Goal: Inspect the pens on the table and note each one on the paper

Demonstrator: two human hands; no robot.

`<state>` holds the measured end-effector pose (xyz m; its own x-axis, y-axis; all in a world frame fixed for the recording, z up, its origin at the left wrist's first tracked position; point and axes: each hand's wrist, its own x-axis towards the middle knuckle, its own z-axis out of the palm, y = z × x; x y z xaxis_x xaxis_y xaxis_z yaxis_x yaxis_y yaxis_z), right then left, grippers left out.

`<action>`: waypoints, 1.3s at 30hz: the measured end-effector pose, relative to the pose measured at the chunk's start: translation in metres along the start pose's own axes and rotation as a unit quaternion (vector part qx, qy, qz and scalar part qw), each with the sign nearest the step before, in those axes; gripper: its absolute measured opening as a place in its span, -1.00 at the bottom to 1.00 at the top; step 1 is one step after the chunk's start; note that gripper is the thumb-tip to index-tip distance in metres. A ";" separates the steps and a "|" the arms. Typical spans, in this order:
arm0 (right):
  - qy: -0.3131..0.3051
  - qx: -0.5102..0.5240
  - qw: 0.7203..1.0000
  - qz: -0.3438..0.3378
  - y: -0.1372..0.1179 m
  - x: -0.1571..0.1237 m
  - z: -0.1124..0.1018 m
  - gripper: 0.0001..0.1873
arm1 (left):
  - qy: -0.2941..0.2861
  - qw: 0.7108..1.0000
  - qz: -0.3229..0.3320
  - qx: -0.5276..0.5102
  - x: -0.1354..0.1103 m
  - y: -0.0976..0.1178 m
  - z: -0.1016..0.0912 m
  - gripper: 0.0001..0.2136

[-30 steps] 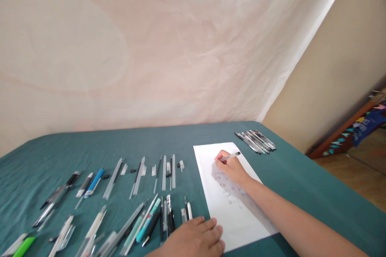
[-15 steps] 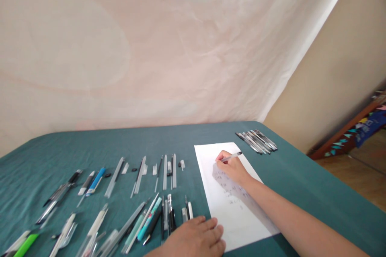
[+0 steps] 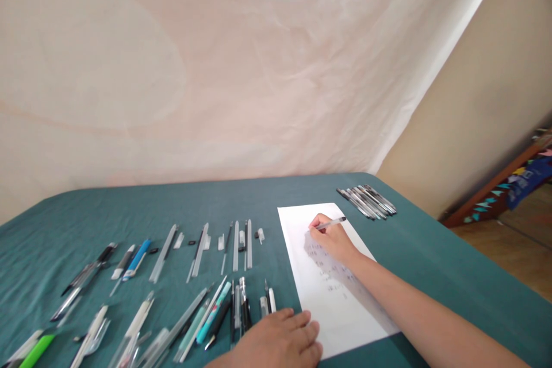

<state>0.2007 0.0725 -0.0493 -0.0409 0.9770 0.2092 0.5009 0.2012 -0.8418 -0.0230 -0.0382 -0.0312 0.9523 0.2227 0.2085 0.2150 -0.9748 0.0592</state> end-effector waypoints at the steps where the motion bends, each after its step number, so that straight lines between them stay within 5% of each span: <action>1: -0.001 0.001 1.000 0.000 0.000 0.000 0.000 -0.94 | 0.001 1.000 -0.002 0.000 0.000 0.000 0.000 -0.77; 39: 0.013 -0.008 1.000 0.003 -0.002 0.000 -0.002 -0.94 | -0.012 1.000 -0.007 -0.016 0.000 0.000 -0.003 -0.77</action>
<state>0.2018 0.0718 -0.0467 -0.0148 0.9762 0.2166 0.5148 0.1931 -0.8353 -0.0232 -0.0383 -0.0286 0.9543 0.2358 0.1836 0.2219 -0.9706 0.0930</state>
